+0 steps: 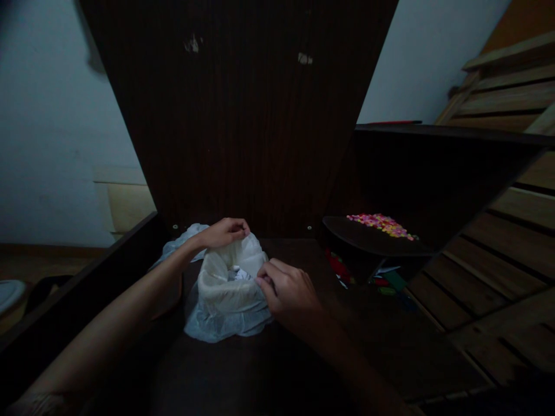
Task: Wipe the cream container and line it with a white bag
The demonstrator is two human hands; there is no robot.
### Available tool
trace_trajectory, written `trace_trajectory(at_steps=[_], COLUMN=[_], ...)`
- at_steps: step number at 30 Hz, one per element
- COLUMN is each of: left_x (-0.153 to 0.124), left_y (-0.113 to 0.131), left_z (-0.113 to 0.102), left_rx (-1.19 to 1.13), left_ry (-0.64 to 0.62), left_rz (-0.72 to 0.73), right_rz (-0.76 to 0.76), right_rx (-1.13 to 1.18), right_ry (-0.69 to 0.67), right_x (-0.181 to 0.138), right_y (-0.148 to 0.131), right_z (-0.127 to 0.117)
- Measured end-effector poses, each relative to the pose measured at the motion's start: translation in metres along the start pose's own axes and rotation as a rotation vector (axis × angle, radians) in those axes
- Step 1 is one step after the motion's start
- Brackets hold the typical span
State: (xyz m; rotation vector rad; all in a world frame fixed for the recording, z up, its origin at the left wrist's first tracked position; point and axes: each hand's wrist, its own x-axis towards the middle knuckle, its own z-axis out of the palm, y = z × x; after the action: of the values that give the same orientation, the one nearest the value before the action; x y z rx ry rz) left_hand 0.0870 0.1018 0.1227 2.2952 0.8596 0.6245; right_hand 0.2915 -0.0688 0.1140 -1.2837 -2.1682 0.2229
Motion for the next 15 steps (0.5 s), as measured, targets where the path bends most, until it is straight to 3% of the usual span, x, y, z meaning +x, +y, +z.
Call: trace_trajectory(at_steps=[3, 8, 15], left_x=[0.004, 0.006, 0.009], left_y=[-0.012, -0.029, -0.010], left_z=[-0.001, -0.003, -0.005], left_rx=[0.009, -0.001, -0.168], left_ry=[0.032, -0.036, -0.112], left_rz=[-0.092, -0.231, -0.166], right_rz=[0.064, 0.192, 0.249], right_rx=[0.008, 0.026, 0.064], right_ry=[0.021, 0.028, -0.012], right_x=[0.002, 0.009, 0.010], right_y=[0.003, 0.008, 0.009], right_z=[-0.003, -0.004, 0.004])
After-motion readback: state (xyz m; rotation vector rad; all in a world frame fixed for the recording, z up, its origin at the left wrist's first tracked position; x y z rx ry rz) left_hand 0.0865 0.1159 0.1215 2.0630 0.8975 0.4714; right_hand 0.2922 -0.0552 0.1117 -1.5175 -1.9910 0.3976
